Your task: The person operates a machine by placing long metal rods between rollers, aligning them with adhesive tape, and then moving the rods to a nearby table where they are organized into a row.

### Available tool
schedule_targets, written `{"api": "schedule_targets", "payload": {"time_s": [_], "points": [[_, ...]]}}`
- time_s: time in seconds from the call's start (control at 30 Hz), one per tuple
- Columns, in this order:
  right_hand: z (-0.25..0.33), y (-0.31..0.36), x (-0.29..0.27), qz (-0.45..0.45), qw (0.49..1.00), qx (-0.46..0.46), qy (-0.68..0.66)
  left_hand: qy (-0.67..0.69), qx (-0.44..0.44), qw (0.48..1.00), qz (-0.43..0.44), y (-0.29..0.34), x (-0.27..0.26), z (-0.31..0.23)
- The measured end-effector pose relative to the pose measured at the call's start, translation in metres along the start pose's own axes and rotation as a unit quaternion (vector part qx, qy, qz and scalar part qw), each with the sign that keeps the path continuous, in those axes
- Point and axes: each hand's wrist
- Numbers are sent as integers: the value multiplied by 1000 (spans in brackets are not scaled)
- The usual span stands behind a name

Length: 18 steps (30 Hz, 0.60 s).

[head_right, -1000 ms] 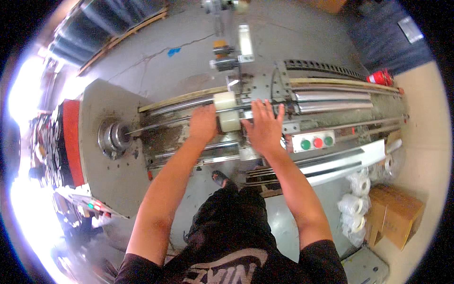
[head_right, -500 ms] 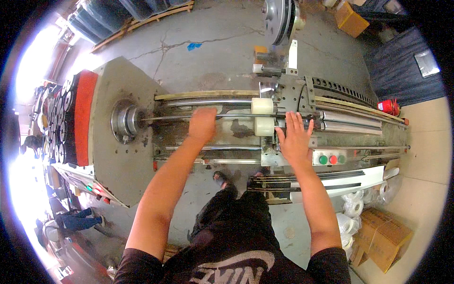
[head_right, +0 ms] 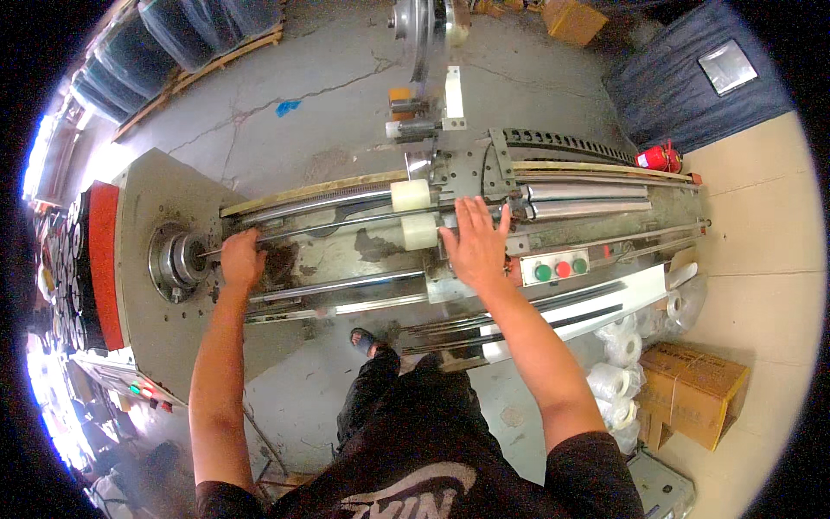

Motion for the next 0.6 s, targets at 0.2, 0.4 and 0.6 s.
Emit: {"api": "schedule_targets", "payload": {"time_s": [0.2,0.4,0.6], "points": [[-8,-3,0,15,1000,-1,-27,11,-45,995,84,-17,6,-53],[-19,-1,1,-20,997,-54,-58,23,-24,998,46,-28,11,-138],[-28,-2,0,15,997,-51,-63,-14,-1,997,71,-47,16,-214]]}}
Point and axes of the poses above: each hand's wrist, its own y-axis away from the middle knuckle, its own x-axis out of the palm, z = x × y, and after that the axes turned 1 degree about -z, right-handed
